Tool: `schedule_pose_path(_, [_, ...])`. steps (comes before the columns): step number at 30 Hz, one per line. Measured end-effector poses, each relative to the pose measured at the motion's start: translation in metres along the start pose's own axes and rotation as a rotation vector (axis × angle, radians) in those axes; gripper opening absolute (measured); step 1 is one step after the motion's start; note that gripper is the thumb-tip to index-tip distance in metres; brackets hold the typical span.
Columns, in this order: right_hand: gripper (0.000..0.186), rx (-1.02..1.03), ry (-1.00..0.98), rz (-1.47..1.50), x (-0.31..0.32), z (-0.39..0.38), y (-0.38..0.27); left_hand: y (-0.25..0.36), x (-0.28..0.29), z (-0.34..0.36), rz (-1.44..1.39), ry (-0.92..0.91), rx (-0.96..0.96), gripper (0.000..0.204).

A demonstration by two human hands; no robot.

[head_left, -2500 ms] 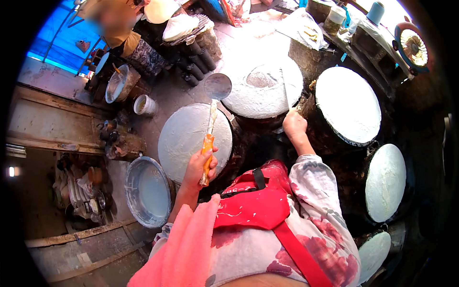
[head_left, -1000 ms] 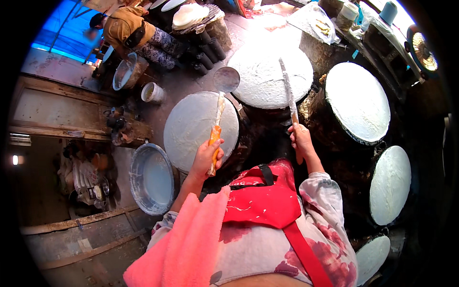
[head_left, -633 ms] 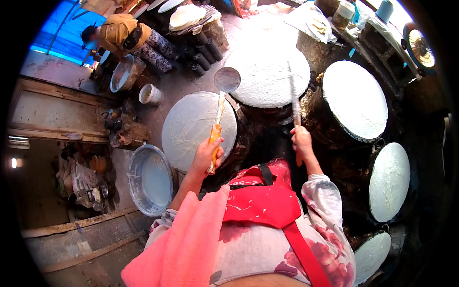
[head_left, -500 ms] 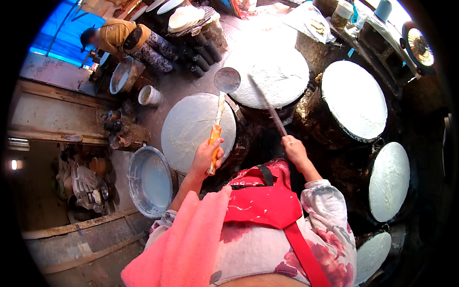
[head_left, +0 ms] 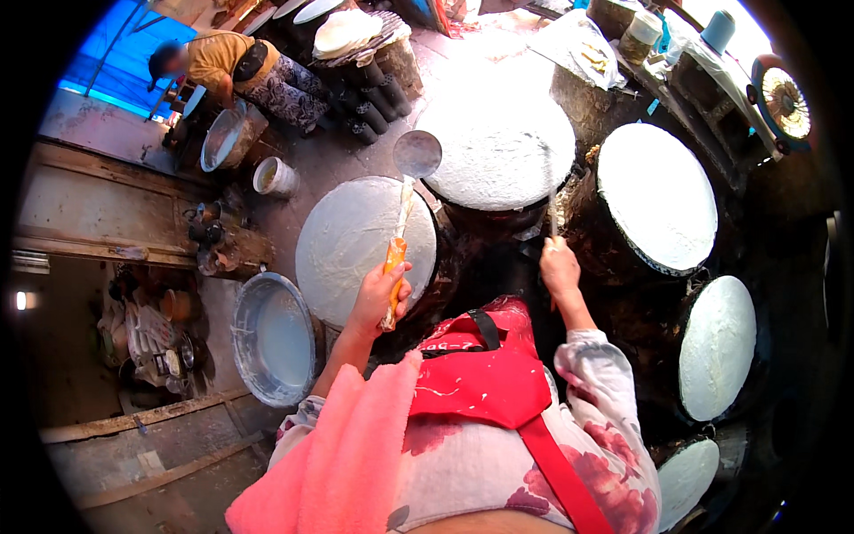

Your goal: The person scoops batter from a large basin and pours it onto hot cylindrical molds. They use a ladle and a wooden stick to spread the batter evenly inside the molds. The person repeatedly flips the cooked cakes out of the molds and stacks them on a nearby surface.

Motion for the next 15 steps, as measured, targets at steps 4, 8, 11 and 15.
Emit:
schedule_pose_path(4, [0.03,0.16,-0.18,-0.161,-0.027,0.006,-0.052,-0.002,-0.003,0.005,-0.047,-0.002,0.008,0.029])
schedule_pose_path(8, [0.03,0.113,-0.053,-0.123,0.007,0.04,-0.044,0.0,0.004,0.001,-0.039,0.009,-0.013,0.031])
schedule_pose_path(11, [0.033,0.048,-0.087,-0.183,-0.005,0.05,-0.025,0.003,0.002,0.005,-0.002,0.021,0.004,0.031])
schedule_pose_path(15, [0.03,0.358,-0.171,-0.262,-0.035,0.039,-0.073,0.003,-0.003,0.011,-0.008,0.022,0.028,0.03])
Point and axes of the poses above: each hand's wrist, its own z-axis towards the middle knuckle, its own x-axis out of the back of the hand, y = z × x, the point moved 3 cm from there along z, towards the middle knuckle, and after that the axes turned 4 degrees about y, right-handed, at the moved point
